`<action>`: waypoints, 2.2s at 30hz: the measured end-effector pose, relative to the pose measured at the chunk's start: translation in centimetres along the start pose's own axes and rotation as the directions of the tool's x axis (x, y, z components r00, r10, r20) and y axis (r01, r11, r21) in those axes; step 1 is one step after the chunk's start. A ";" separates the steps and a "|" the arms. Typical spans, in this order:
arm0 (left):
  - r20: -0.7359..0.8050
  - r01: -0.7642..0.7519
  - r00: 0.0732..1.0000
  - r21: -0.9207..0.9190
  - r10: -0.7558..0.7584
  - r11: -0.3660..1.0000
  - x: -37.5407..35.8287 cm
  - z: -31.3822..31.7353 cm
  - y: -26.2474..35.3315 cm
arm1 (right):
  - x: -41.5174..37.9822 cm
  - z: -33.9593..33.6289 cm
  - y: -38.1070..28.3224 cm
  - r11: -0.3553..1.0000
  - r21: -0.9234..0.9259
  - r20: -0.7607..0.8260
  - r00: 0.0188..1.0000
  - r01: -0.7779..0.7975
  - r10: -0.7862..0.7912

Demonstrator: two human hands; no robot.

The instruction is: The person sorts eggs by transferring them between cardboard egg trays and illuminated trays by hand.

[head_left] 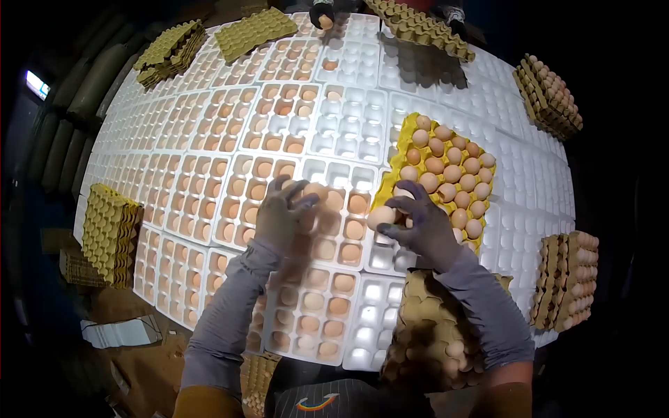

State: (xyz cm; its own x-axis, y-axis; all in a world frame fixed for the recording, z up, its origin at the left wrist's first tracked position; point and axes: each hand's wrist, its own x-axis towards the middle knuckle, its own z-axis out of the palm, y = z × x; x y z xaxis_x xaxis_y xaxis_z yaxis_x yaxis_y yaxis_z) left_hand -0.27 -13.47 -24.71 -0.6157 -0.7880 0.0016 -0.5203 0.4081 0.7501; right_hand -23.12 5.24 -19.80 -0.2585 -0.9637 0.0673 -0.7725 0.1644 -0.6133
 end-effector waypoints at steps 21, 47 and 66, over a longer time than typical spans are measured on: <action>-0.061 -0.325 0.945 -0.058 0.322 0.944 18.8 11.8 -1.1 | 16.0 10.6 6.1 0.947 0.286 -0.368 0.896 -0.146 0.249; 0.330 0.265 0.941 -0.585 -0.074 0.767 10.3 17.3 11.5 | -8.6 -7.7 19.4 0.291 0.919 0.000 0.738 -0.267 0.675; 0.542 0.098 0.807 -0.516 0.236 0.851 18.5 40.8 28.7 | -18.5 -17.8 50.3 0.711 0.589 -0.573 0.423 -0.383 0.702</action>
State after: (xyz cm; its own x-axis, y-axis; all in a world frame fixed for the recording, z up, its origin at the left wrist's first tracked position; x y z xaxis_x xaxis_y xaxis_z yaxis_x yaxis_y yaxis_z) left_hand -50.76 2.45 -30.12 -0.9400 -0.2897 -0.1804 -0.1979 0.0322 0.9797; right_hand -67.52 35.10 -37.88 -0.9840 -0.1713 0.0488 -0.1089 0.3621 -0.9258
